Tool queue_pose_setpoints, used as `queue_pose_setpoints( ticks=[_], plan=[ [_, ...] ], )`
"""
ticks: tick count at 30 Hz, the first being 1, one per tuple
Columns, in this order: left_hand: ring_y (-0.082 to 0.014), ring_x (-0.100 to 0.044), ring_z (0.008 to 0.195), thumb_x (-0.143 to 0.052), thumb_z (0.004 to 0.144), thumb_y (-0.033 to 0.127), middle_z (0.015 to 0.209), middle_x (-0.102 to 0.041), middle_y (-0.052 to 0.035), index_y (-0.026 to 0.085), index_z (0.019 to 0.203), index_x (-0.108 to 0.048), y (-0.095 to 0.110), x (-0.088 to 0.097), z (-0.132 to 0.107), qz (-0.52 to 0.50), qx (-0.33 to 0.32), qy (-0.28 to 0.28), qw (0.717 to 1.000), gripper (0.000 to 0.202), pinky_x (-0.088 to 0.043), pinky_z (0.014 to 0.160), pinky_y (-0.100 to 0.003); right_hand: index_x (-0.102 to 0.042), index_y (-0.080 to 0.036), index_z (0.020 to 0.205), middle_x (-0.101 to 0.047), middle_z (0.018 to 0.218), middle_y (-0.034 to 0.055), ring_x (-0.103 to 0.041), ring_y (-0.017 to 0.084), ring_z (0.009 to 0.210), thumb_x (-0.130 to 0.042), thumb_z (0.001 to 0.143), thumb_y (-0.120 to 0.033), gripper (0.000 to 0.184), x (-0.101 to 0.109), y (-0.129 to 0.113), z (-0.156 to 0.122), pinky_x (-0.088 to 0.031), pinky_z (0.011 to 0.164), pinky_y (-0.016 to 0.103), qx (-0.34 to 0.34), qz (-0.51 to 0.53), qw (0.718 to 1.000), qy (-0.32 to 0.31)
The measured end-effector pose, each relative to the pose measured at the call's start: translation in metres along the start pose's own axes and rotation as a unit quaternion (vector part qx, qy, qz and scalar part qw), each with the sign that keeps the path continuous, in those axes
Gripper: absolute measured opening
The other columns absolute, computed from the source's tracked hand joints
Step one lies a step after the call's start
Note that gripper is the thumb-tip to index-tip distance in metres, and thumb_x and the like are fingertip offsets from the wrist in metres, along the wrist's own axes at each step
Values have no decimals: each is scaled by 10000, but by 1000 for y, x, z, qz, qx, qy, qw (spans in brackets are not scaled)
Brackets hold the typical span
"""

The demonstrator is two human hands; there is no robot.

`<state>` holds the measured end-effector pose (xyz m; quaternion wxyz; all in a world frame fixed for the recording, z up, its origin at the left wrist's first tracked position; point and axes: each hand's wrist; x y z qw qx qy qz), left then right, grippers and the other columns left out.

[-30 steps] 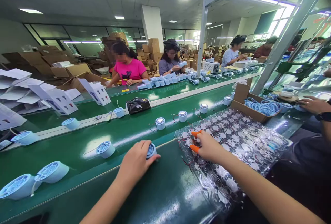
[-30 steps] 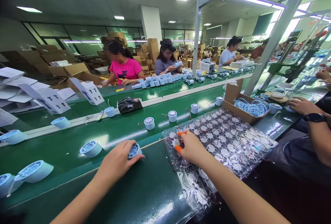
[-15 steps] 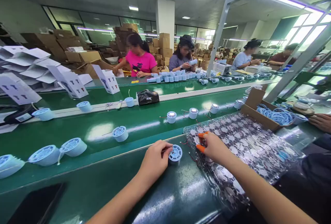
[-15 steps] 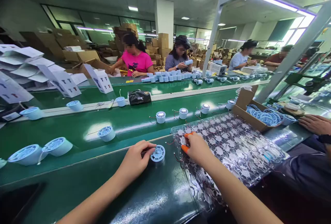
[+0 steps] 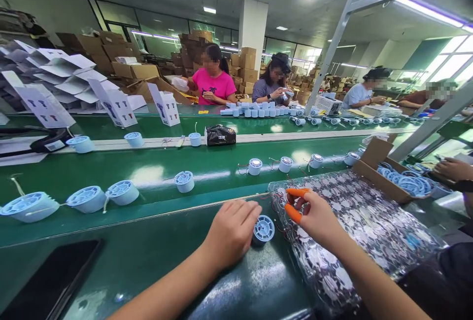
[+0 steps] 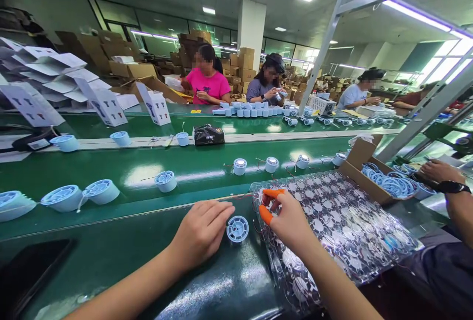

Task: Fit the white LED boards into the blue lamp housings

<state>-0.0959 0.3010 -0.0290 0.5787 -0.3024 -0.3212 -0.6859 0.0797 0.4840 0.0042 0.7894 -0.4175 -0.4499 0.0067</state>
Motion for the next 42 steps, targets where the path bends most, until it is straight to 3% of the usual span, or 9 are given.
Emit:
queue_pose_setpoints(
  ticks=[3, 5, 8, 11, 13, 22, 29, 35, 42],
  plan=[
    [-246, -654, 1122, -452, 924, 38, 1417, -580, -227, 68, 1474, -410, 5, 7, 1, -5, -114, 60, 992, 552, -585, 856, -367, -733, -211, 1045, -713, 922, 57, -626, 165, 722, -645, 782, -282, 286, -5, -30, -12, -527, 619, 294, -12, 76, 997, -20],
    [-254, -618, 1195, -455, 943, 50, 1415, -568, -245, 34, 1500, -354, 4, 6, 3, -14, -72, 77, 994, 566, -580, 917, -376, -737, -218, 1041, -716, 911, 51, -638, 163, 724, -658, 782, -302, 283, -9, -46, -19, -542, 612, 288, -13, 130, 990, -60],
    [-239, -646, 1038, -443, 976, 114, 1133, -698, -168, 84, 1320, -572, -5, 3, 7, -57, -5, 55, 997, 368, -577, 878, -386, -749, -230, 995, -726, 883, 41, -640, 157, 712, -674, 791, -306, 229, -12, -56, -28, -557, 629, 288, -2, 151, 982, -117],
    [-206, -617, 820, -409, 984, 159, 844, -675, -98, 147, 961, -698, -15, 3, 9, -119, 58, -8, 991, 289, -537, 731, -343, -751, -240, 1052, -739, 856, 33, -637, 160, 686, -697, 784, -282, 277, -10, -51, -29, -552, 646, 305, 3, 90, 990, -107],
    [-193, -611, 789, -419, 978, 170, 803, -669, -75, 166, 885, -685, -18, 5, 10, -164, 107, -49, 979, 282, -510, 716, -324, -755, -248, 1060, -742, 844, 29, -641, 167, 687, -710, 781, -272, 283, -9, -44, -28, -542, 660, 317, 8, 29, 994, -107],
    [-248, -686, 876, -500, 888, 148, 974, -751, -89, 192, 1139, -687, 3, -2, 10, -165, 249, -201, 933, 316, -507, 770, -354, -765, -276, 1048, -745, 1036, 47, -656, 197, 788, -696, 811, -240, 249, -14, -31, -24, -536, 753, 335, 58, -93, 977, -183],
    [-213, -657, 824, -477, 859, 91, 854, -717, -48, 232, 999, -724, 6, -16, 3, -191, 237, -204, 930, 317, -460, 723, -298, -761, -260, 1047, -738, 1035, 40, -656, 182, 797, -680, 812, -179, 261, -16, -34, -19, -537, 758, 316, 65, -60, 979, -186],
    [-194, -624, 752, -466, 851, 72, 781, -678, -25, 229, 987, -698, 7, -17, 2, -194, 213, -207, 935, 311, -417, 680, -278, -792, -289, 1048, -712, 1175, 57, -672, 226, 1057, -745, 830, -266, 224, -18, -28, -22, -521, 969, 357, 81, -24, 978, -193],
    [-194, -625, 761, -463, 868, 85, 800, -686, -28, 224, 990, -692, 6, -18, 0, -207, 220, -196, 933, 294, -421, 690, -273, -809, -314, 1036, -742, 1093, 44, -700, 223, 978, -746, 849, -265, 203, -30, -19, -25, -553, 890, 350, 59, -50, 983, -166]
  ],
)
Point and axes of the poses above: each hand's wrist, its own z-axis towards the middle knuckle, its own x-axis out of the back of the hand, y = z × x
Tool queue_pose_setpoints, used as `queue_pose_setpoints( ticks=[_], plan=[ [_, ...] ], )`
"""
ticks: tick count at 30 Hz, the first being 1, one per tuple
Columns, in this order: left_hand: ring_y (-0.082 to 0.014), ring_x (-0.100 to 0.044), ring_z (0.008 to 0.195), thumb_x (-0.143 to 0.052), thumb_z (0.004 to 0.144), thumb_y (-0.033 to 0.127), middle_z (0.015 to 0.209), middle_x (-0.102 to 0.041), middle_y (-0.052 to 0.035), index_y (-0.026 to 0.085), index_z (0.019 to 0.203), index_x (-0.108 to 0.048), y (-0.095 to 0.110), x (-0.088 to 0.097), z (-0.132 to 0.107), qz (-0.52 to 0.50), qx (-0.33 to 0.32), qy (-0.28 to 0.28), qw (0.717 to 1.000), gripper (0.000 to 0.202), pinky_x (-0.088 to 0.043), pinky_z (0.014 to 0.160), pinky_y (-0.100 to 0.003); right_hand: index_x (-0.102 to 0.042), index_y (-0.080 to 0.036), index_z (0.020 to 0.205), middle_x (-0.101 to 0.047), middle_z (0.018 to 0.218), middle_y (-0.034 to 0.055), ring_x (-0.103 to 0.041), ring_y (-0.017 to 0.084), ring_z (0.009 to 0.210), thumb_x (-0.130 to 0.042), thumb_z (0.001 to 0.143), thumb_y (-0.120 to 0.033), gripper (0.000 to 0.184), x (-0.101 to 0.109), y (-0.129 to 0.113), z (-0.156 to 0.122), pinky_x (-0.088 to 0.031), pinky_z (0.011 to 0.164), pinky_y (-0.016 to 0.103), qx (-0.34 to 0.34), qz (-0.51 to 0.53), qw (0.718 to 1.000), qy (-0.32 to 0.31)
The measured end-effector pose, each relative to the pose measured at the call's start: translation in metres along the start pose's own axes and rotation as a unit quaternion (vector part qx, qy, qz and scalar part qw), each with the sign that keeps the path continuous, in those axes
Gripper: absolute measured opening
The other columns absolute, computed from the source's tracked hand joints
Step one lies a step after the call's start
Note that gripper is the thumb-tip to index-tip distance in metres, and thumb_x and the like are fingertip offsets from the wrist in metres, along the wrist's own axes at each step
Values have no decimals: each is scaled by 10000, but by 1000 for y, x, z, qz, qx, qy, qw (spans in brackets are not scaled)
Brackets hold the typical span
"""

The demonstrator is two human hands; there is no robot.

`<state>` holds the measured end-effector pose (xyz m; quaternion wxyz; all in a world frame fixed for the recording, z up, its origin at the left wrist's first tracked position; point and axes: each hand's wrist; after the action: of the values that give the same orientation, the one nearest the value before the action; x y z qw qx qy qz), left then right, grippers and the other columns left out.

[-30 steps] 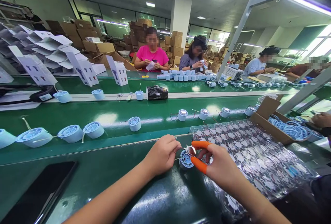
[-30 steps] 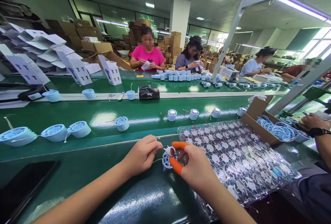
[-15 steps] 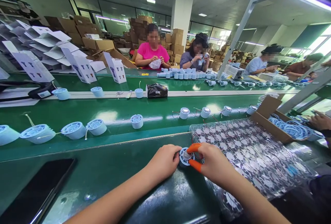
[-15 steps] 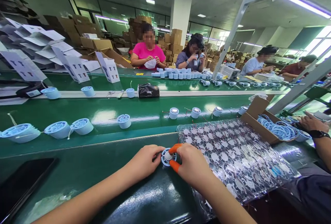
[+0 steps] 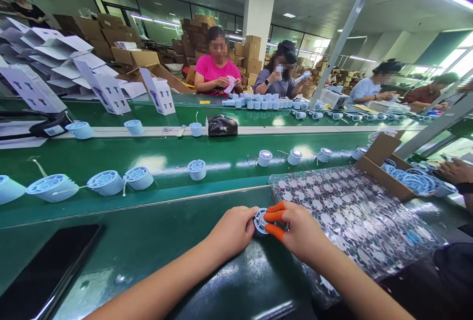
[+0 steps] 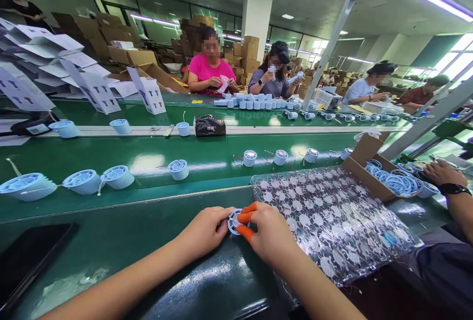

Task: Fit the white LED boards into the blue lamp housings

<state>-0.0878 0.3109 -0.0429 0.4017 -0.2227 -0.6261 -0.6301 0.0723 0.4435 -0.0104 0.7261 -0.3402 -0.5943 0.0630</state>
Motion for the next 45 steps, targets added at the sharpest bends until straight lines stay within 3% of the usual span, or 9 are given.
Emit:
queue_pose_setpoints(
  ticks=[10, 16, 21, 27, 31, 34, 37, 41, 45],
  plan=[
    [-195, -658, 809, -418, 895, 99, 920, -719, -46, 210, 1070, -639, 4, -11, -7, -65, 22, 20, 997, 302, -454, 737, -279, -815, -293, 1010, -766, 1023, 37, -714, 189, 917, -769, 838, -238, 185, -5, 6, 0, -545, 901, 317, 16, 36, 999, 16],
    [-183, -642, 733, -598, 806, 201, 878, -710, 3, 235, 1125, -567, 16, -6, -10, -127, 26, -39, 991, 323, -411, 610, -241, -809, -302, 1016, -753, 1032, 30, -698, 190, 911, -744, 862, -284, 168, 4, -7, -1, -533, 845, 299, 16, -11, 1000, 2],
    [-228, -682, 775, -613, 812, 279, 865, -724, -7, 250, 1065, -567, 16, -17, -5, -51, 99, -10, 994, 259, -400, 647, -263, -813, -267, 968, -751, 942, 47, -685, 211, 915, -760, 849, -382, 174, 4, -15, -1, -509, 868, 315, 21, -72, 997, 33],
    [-232, -700, 733, -587, 826, 292, 795, -719, 17, 293, 1137, -547, -3, -26, 4, -13, 100, -31, 994, 314, -403, 624, -252, -801, -252, 1046, -744, 1016, 62, -698, 201, 916, -771, 839, -410, 262, -11, -4, 4, -529, 858, 314, 26, -40, 998, 51],
    [-239, -707, 766, -566, 880, 450, 894, -745, -24, 285, 1168, -559, -3, -27, 3, -22, 101, -23, 994, 332, -435, 635, -272, -745, -315, 1180, -736, 1146, 37, -692, 135, 845, -764, 851, -420, 346, 39, 44, 11, -552, 796, 263, 23, -16, 1000, 12],
    [-253, -700, 784, -555, 886, 520, 951, -750, -41, 287, 1172, -577, 1, -25, 2, -11, 118, -19, 993, 370, -451, 646, -297, -692, -292, 1284, -742, 1122, 77, -689, 174, 889, -633, 952, -283, 337, 112, 105, 11, -538, 861, 317, -221, -195, 951, 99],
    [-283, -700, 899, -580, 879, 482, 1048, -740, -42, 307, 1215, -569, -1, -24, 1, -7, 119, -8, 993, 378, -491, 725, -345, -704, -158, 1264, -684, 1218, 214, -627, 326, 1143, -699, 820, -125, 445, 170, 163, 0, -477, 977, 437, -312, -272, 902, 119],
    [-265, -626, 1150, -635, 862, 320, 1292, -619, -49, 349, 1340, -486, -9, -25, -3, -94, 19, 50, 994, 502, -500, 944, -387, -775, -171, 1087, -729, 1109, 193, -658, 340, 1100, -671, 810, -154, 296, 191, 208, -17, -495, 911, 415, -363, -320, 870, 98],
    [-204, -609, 1049, -583, 890, 184, 1209, -547, -70, 350, 1403, -418, -9, -24, -10, -192, -107, 84, 972, 564, -513, 927, -367, -771, -147, 1079, -753, 998, 206, -716, 335, 917, -537, 913, -213, 294, 187, 221, -20, -518, 760, 401, -359, -350, 856, 124]
  ],
)
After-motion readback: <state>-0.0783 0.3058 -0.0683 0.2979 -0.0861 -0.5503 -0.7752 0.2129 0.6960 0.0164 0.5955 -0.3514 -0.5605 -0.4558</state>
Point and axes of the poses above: each hand's wrist, its own z-axis towards the middle knuckle, its own x-axis out of the back of the hand, y = z × x
